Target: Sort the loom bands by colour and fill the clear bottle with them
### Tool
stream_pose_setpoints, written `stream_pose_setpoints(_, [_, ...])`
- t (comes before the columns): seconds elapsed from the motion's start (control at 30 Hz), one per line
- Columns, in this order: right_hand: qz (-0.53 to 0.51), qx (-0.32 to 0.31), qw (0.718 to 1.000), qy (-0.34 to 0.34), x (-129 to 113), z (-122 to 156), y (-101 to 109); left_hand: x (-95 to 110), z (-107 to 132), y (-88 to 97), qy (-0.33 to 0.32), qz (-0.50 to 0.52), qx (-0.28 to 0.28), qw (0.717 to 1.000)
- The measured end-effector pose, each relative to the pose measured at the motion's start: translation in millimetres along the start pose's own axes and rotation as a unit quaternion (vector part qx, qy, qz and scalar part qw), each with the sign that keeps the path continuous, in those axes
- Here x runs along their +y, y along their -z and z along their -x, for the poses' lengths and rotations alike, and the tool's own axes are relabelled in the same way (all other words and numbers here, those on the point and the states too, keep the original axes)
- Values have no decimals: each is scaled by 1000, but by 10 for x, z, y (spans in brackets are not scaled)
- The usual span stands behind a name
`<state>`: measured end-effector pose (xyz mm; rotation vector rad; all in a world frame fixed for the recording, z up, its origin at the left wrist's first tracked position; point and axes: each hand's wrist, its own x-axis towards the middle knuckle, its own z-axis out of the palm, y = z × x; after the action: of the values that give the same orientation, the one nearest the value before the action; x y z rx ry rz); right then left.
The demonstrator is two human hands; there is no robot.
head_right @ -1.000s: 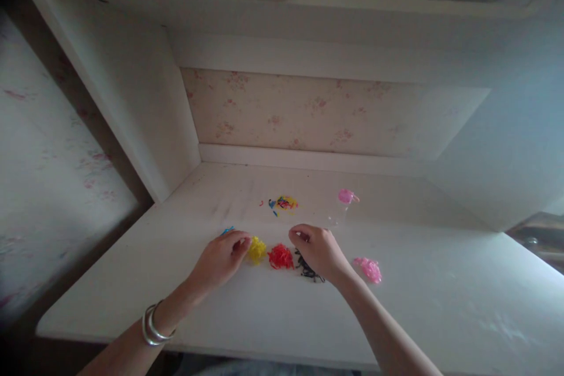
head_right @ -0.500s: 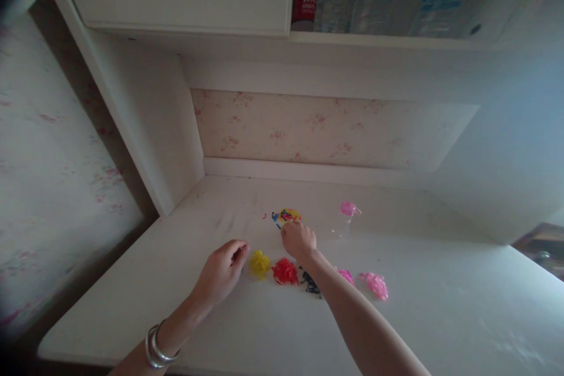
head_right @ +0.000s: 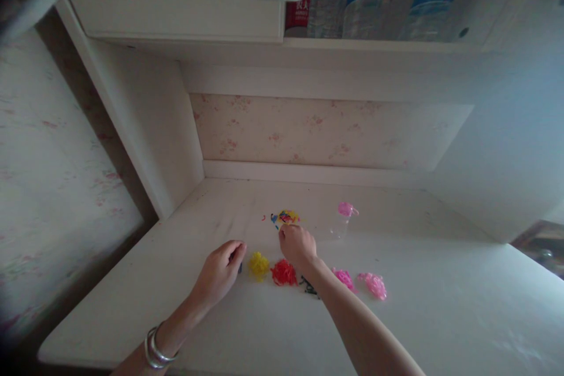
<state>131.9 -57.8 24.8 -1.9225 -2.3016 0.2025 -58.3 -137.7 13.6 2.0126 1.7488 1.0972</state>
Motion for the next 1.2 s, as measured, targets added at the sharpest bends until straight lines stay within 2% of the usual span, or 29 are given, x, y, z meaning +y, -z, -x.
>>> stream_pose_setpoints(0.17, [-42,15,997,66,-106,272,94,9,-13,2,18,7,3,1000])
stream_pose_setpoints(0.3, [-56,6,991,122,-237,452,88,28,-15,15,16,5,-3,1000])
stream_pose_setpoints(0.47, [-16,-16,990,141,-315,518,54,27,-11,18,3,-19,2,1000])
stream_pose_setpoints(0.6, [-23,8,990,142,-263,549,198,9,-34,34,6,-27,-6,1000])
stream_pose_setpoints(0.73, [-111,63,981,143,-71,761,385,-17,-69,33,10,-20,-24,999])
stream_pose_setpoints(0.8, [-190,88,968,135,106,942,358,-11,-99,11,6,-15,-29,999])
stream_pose_setpoints(0.9, [-302,122,944,58,463,1235,112,62,-205,-41,-26,-27,-56,998])
stream_pose_setpoints(1.03, [-398,191,895,-59,914,1534,-285,259,-505,-164,-73,-46,-105,991])
stream_pose_setpoints(1.13, [-447,227,858,-109,1043,1630,-382,384,-777,-338,-73,-91,-134,984])
stream_pose_setpoints(1.2, [-460,229,851,-107,1024,1641,-362,434,-919,-492,-72,-136,-153,976])
